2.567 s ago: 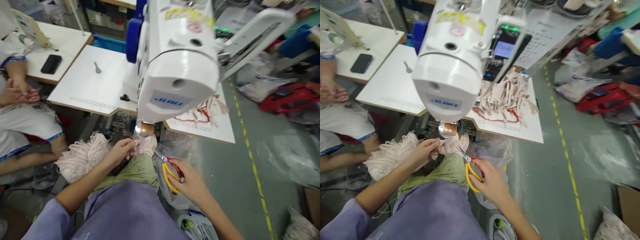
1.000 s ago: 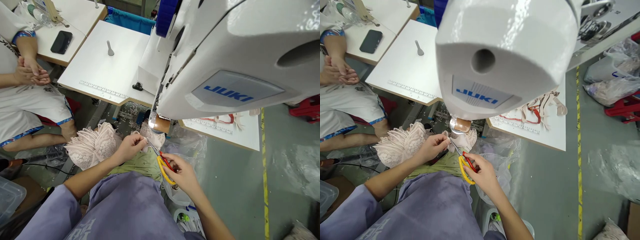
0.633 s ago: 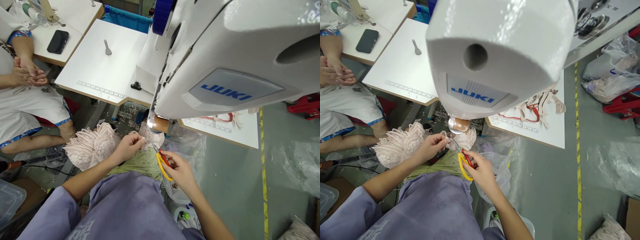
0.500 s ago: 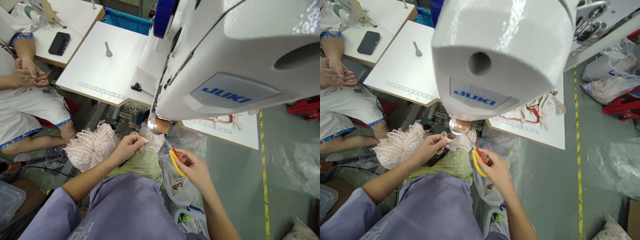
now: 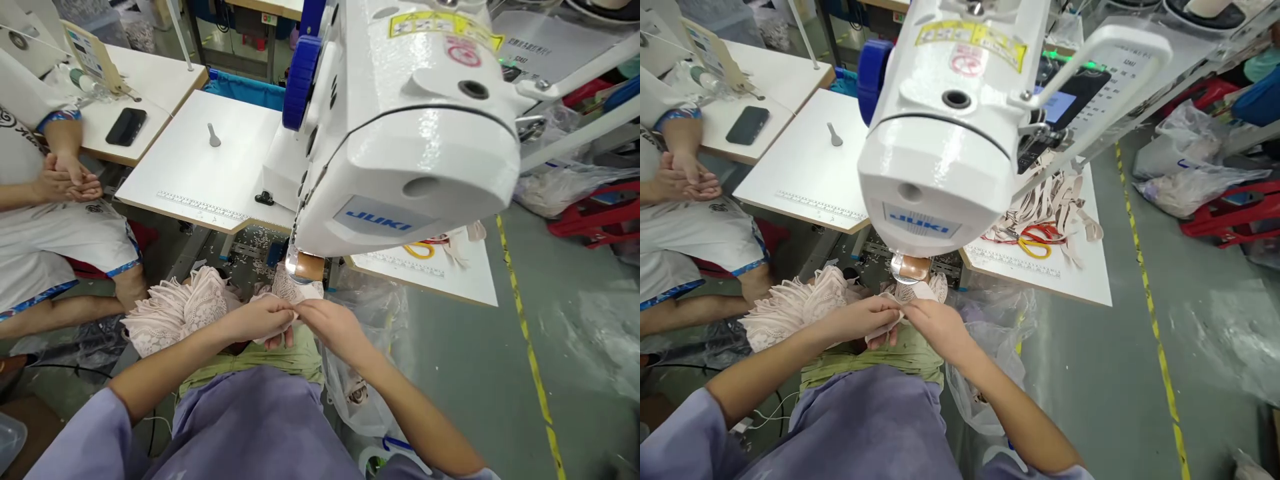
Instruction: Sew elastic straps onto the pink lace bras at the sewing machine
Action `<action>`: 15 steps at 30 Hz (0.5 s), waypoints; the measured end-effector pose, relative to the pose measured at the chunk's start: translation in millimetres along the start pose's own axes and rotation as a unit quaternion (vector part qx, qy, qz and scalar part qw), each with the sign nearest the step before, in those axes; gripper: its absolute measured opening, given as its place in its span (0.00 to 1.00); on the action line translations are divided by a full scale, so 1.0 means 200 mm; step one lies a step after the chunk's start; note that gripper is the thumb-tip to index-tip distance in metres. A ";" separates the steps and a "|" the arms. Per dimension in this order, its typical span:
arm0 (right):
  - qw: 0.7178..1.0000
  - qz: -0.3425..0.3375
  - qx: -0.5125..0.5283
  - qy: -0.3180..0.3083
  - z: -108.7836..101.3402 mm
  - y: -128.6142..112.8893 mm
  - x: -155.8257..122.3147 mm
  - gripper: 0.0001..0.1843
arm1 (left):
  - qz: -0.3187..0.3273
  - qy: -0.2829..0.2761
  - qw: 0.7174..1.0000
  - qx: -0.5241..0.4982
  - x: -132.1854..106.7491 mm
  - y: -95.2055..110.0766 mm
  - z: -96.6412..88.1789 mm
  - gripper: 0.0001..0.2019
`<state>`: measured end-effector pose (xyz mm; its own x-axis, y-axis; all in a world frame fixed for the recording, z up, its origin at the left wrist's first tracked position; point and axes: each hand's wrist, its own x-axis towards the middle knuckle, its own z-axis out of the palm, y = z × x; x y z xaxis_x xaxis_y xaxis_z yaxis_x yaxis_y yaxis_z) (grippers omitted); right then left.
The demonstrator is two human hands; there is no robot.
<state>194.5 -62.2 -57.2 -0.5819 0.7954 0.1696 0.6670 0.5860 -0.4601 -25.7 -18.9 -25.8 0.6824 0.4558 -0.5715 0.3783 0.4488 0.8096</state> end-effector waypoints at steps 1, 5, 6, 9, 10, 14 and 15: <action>0.999 0.038 0.015 0.022 0.01 0.02 0.00 0.16 | 0.028 0.062 0.996 0.056 -0.01 -0.02 0.00 0.14; 0.928 0.307 0.130 0.167 -0.02 0.13 -0.04 0.16 | 0.147 0.323 0.928 0.112 0.00 -0.22 0.06 0.18; 0.891 0.359 0.204 0.189 -0.03 0.14 -0.05 0.17 | 0.152 0.307 0.937 0.069 0.02 -0.28 0.09 0.22; 0.750 0.424 0.465 0.205 0.01 0.07 -0.02 0.21 | 0.114 0.076 0.976 -0.172 0.12 -0.41 0.24 0.44; 0.702 0.427 0.534 0.198 0.03 0.03 -0.01 0.22 | 0.106 0.016 0.964 -0.243 0.15 -0.42 0.29 0.51; 0.607 0.410 0.664 0.153 0.05 -0.14 0.02 0.20 | 0.177 0.085 0.948 -0.252 0.17 -0.40 0.42 0.58; 0.610 0.398 0.671 0.140 0.03 -0.17 0.02 0.19 | 0.196 0.132 0.956 -0.171 0.14 -0.39 0.42 0.58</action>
<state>166.3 -80.4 -45.9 -0.0938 0.8503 -0.5179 -0.4040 -0.5079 -0.7608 16.8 -104.9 -94.4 0.5307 0.7986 -0.2839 -0.1319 0.4086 0.9031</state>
